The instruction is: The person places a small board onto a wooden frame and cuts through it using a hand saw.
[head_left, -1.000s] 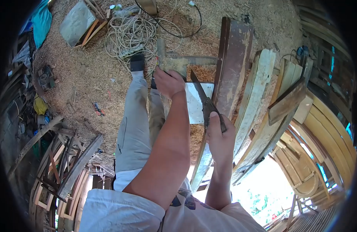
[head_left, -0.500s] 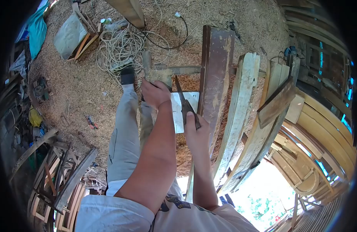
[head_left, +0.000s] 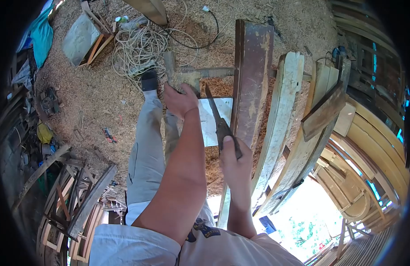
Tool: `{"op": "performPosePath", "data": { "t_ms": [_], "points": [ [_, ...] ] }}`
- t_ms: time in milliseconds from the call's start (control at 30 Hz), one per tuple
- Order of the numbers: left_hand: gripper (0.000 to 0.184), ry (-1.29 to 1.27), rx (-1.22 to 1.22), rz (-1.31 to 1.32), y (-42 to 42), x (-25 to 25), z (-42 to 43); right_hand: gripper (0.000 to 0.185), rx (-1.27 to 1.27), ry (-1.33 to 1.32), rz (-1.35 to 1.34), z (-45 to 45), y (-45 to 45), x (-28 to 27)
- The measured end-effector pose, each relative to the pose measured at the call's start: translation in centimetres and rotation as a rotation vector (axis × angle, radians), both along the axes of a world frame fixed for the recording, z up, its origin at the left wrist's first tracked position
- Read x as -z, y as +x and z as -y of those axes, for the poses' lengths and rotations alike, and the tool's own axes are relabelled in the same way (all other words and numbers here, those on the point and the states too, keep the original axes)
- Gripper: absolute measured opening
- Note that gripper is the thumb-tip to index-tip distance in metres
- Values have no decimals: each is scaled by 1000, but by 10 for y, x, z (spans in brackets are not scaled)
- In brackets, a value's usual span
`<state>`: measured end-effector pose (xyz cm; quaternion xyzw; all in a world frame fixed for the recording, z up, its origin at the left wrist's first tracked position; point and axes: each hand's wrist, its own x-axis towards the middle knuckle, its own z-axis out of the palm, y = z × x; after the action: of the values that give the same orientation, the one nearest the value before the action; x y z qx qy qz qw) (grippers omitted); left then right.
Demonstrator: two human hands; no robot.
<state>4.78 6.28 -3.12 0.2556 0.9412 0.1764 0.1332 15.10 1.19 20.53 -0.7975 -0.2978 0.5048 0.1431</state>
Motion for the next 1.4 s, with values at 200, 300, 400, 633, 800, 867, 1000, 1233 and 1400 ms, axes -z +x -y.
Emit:
{"op": "performPosePath", "data": {
  "t_ms": [200, 300, 400, 633, 800, 867, 1000, 1233, 1400],
  "points": [
    [57, -14, -15, 36, -1, -3, -7, 38, -120, 135, 125, -10, -10, 32],
    [57, -45, -10, 45, 0, -8, -5, 42, 64, -111, -19, -10, -7, 22],
    [57, -61, -8, 26, 1, -7, -9, 41, 100, -73, -35, -20, -9, 28],
    [57, -20, 40, -38, 2, -3, -4, 41, 102, -36, -50, -18, -10, 25],
    [58, -30, 41, -29, 2, -2, -4, 27, 116, 29, -26, -4, -13, 33],
    [58, -35, 47, -32, 3, 0, -3, 26, 220, 49, -45, -8, -12, 30],
    [55, -42, 34, -20, 3, 0, -1, 32, 156, 1, -24, -22, -9, 27],
    [60, -51, 37, -42, 3, 4, 0, 30, 56, -148, -100, -58, -12, 6],
    [60, -72, 38, -29, 1, 2, -1, 23, 32, -62, -196, -66, -11, 18]
  ]
}}
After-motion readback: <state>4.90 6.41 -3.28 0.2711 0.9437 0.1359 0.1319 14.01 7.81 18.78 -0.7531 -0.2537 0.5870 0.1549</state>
